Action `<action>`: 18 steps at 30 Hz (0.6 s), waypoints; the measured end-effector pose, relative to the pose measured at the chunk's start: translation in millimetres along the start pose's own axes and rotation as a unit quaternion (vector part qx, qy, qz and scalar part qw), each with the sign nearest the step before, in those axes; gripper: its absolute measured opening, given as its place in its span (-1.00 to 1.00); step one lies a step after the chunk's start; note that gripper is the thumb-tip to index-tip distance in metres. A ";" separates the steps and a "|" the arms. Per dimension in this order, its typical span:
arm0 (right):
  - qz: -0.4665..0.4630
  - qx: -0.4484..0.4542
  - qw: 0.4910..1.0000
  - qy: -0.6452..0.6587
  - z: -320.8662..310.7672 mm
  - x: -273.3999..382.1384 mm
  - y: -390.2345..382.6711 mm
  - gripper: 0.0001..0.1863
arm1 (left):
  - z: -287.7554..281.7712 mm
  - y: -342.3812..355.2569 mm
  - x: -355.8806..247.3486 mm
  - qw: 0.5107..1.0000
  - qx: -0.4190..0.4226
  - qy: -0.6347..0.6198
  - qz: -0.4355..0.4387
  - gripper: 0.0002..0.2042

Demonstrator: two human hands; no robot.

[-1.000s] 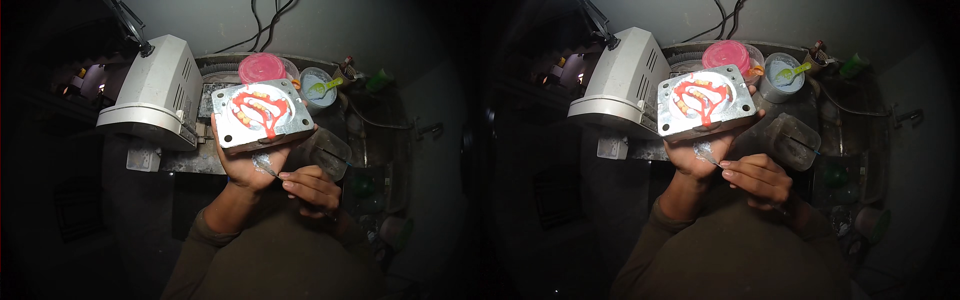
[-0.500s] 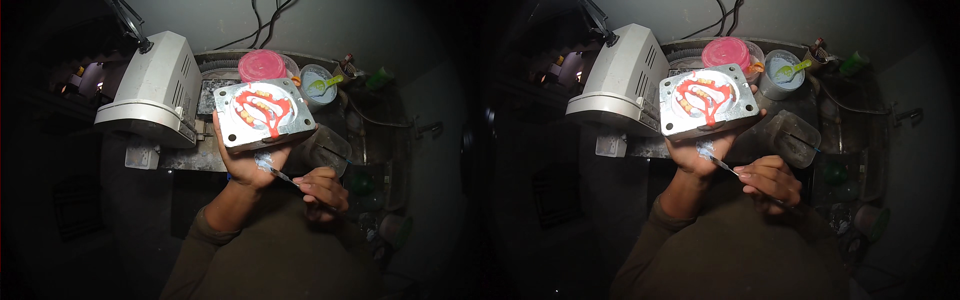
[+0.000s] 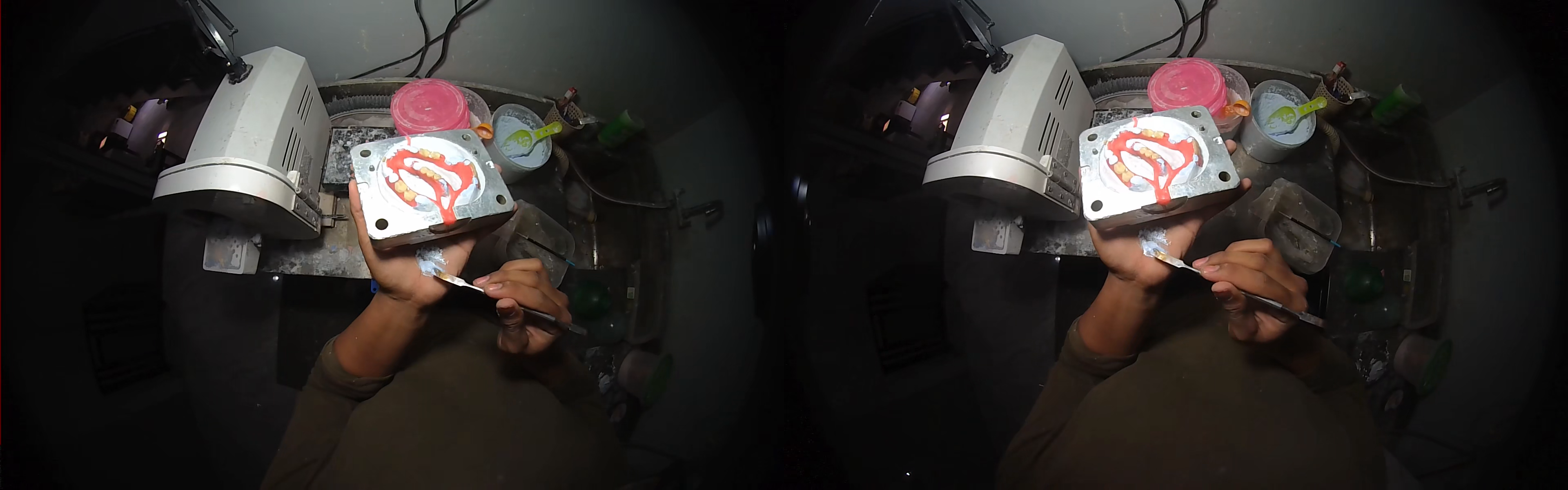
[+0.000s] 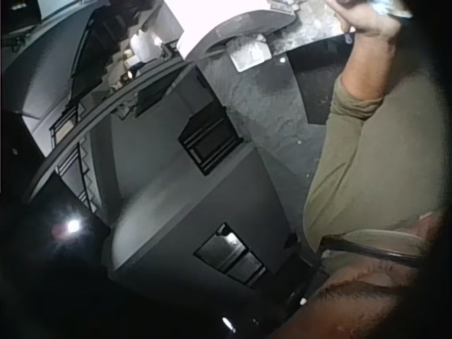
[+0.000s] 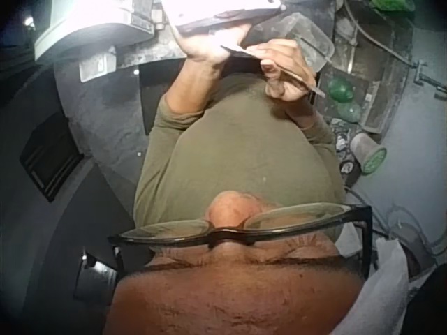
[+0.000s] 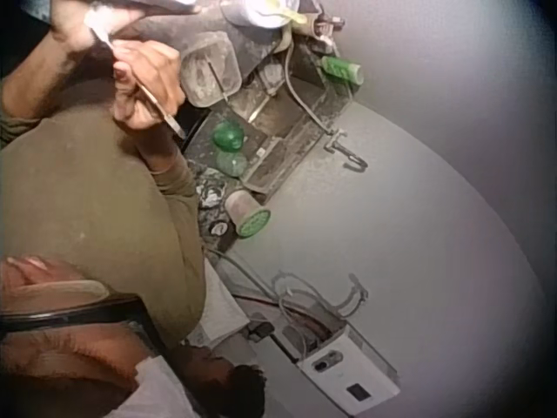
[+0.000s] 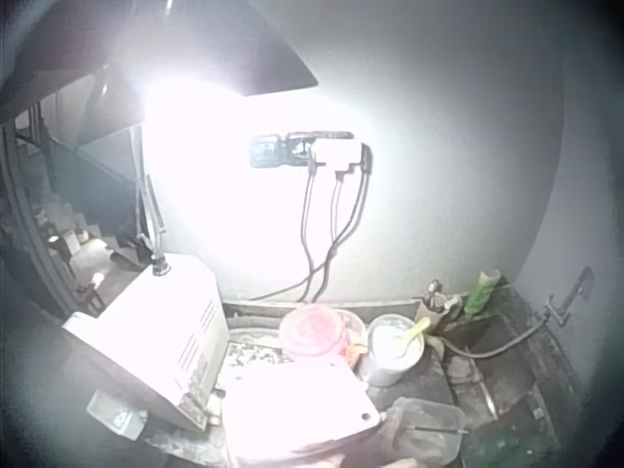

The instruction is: The person applies a white substance to the surfaces around teeth in a dental mold using a small tool, carefully spreading the material to fill the gaps.

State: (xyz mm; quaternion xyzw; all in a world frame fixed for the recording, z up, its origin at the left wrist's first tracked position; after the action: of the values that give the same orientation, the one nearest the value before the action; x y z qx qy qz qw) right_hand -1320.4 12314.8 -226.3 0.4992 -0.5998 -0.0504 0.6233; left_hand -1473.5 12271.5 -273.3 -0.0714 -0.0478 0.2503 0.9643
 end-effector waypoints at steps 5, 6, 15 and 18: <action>0.001 0.015 1.000 -0.012 11.3 -3.9 6.6 -0.86 | -3.3 -0.1 -4.0 1.000 0.003 0.012 0.001 -0.08; 0.009 0.013 1.000 -0.012 9.4 -0.6 5.2 -0.86 | -1.8 -1.2 -3.7 1.000 0.001 0.016 0.004 -0.08; 0.067 -0.029 0.997 0.008 13.5 -2.0 10.9 -0.86 | 2.5 3.0 -14.0 1.000 0.013 0.006 0.013 -0.10; 0.068 -0.038 0.997 0.021 22.6 -4.3 17.6 -0.93 | 4.5 1.6 -18.7 1.000 -0.004 0.026 0.014 -0.11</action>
State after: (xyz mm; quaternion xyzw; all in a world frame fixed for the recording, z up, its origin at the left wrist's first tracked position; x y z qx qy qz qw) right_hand -1349.1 12313.7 -222.1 0.4337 -0.6166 -0.0199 0.6567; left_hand -1491.1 12264.3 -270.2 -0.0825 -0.0226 0.2614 0.9614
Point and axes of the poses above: each hand's wrist, its own y-axis towards the middle knuckle, its own z-axis out of the palm, x = y × z, the point moved 3 cm from there along y, towards the middle knuckle, and after that the axes turned 10 degrees about -x, right-handed, at the moved point
